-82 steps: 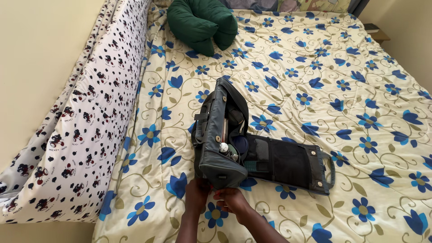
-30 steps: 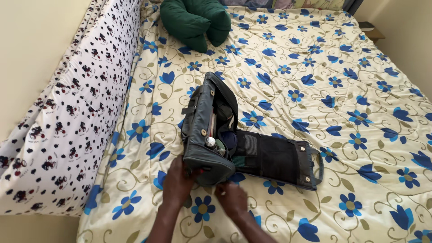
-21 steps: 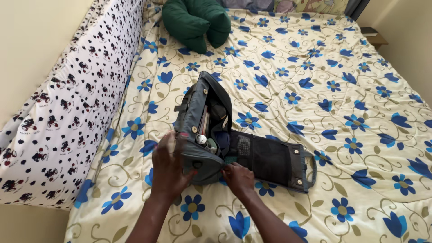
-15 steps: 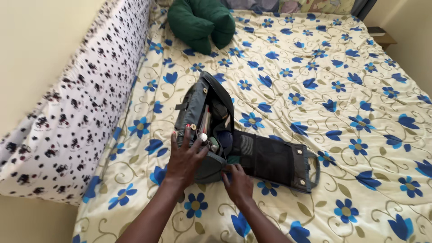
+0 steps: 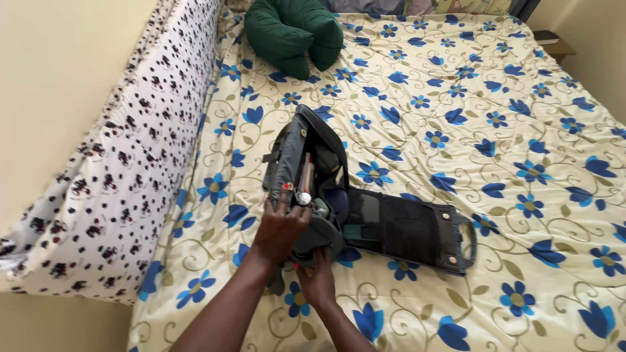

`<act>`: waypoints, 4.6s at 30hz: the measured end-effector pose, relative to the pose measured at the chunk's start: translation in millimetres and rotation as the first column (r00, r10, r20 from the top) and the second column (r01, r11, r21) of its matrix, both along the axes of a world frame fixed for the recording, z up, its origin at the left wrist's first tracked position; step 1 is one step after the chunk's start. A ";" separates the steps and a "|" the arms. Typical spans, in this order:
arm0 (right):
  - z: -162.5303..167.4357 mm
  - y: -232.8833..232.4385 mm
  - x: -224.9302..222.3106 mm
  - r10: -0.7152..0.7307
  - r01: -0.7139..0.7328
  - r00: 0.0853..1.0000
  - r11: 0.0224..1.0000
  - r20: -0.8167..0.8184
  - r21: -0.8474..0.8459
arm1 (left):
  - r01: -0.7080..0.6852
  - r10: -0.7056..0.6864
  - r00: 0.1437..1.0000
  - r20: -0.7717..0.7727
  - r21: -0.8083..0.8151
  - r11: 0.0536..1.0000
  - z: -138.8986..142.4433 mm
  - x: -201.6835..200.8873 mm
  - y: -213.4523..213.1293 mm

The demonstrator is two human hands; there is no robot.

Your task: The person opens a gray backpack on a bed, unzips its compartments and adjusts the straps, then takes out two aerosol spray bottles. They carry the bottles to a closet shelf, place them among other toiletries, and handle a small item from the shelf.

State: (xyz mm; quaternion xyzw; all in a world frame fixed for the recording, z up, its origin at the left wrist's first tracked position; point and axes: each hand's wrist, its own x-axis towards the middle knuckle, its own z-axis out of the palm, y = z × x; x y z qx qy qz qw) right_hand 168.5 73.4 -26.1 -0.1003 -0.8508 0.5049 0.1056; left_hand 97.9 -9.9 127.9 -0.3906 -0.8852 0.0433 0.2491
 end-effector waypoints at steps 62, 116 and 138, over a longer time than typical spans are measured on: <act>44.8 -19.7 -9.3 -0.376 0.406 0.879 0.913 0.295 -0.046 | 0.299 -0.291 0.900 0.324 0.026 0.954 -1.2 -37.9 7.5; 44.1 4.2 -36.0 -0.207 -0.240 0.826 0.713 0.524 0.659 | -0.391 -0.650 0.531 0.544 0.838 0.381 49.8 10.1 -54.3; 83.4 -11.9 -17.2 -0.118 0.073 0.973 0.973 0.199 0.221 | -0.433 -0.663 0.529 0.529 0.841 0.325 38.9 1.9 -59.4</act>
